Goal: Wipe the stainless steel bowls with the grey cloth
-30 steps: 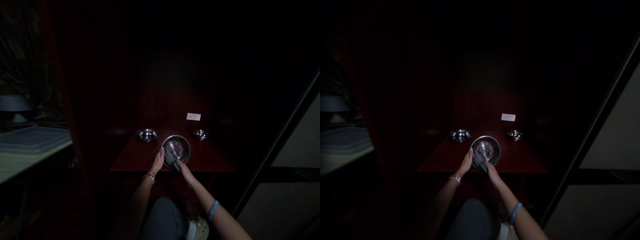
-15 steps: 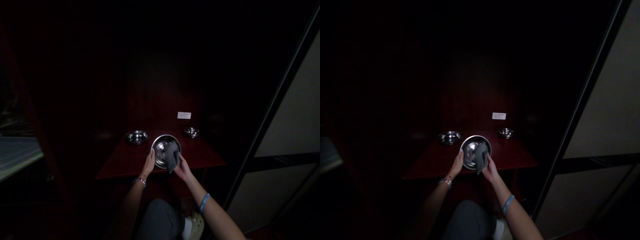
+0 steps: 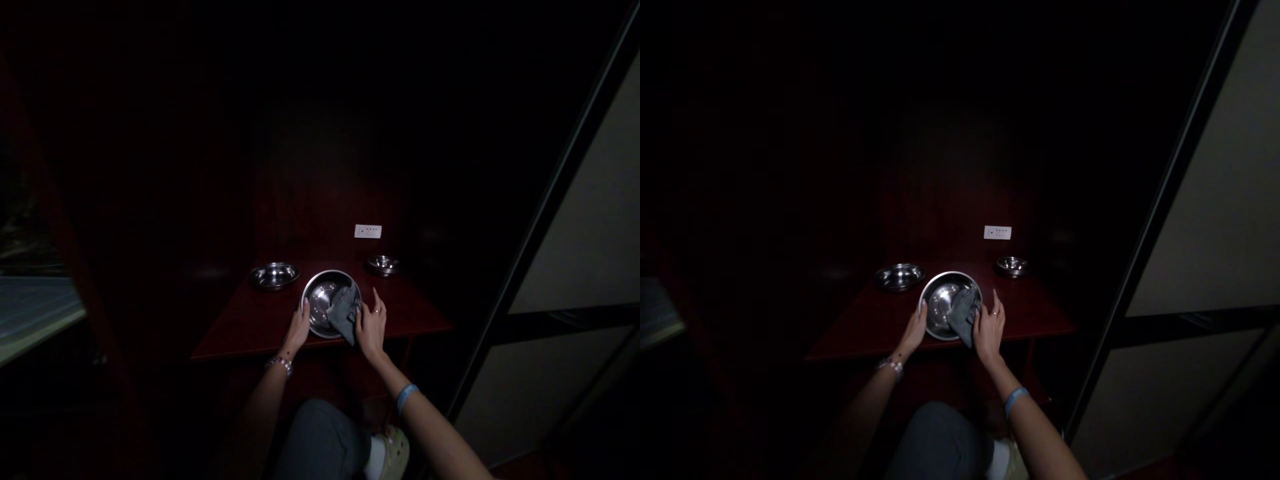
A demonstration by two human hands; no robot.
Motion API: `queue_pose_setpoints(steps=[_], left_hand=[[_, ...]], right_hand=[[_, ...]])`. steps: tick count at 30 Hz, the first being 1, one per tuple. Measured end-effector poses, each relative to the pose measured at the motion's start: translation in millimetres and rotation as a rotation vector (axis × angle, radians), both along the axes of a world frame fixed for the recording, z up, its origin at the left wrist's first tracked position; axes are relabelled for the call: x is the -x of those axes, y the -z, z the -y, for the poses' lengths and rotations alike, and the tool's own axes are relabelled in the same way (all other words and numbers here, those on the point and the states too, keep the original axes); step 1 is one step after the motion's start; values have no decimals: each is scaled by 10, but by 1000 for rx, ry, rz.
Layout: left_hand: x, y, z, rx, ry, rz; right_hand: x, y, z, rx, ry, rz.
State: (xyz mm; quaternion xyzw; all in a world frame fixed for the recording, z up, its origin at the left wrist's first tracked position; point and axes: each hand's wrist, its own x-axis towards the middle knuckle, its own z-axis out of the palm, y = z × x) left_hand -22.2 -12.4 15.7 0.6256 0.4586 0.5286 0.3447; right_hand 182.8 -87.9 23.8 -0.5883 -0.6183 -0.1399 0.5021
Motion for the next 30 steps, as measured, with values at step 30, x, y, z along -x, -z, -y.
queue_pose_setpoints(steps=[30], left_hand=[[-29,-143,185,-87,31,103]], right_hand=[[-500,-347,-75,245,-413,962]])
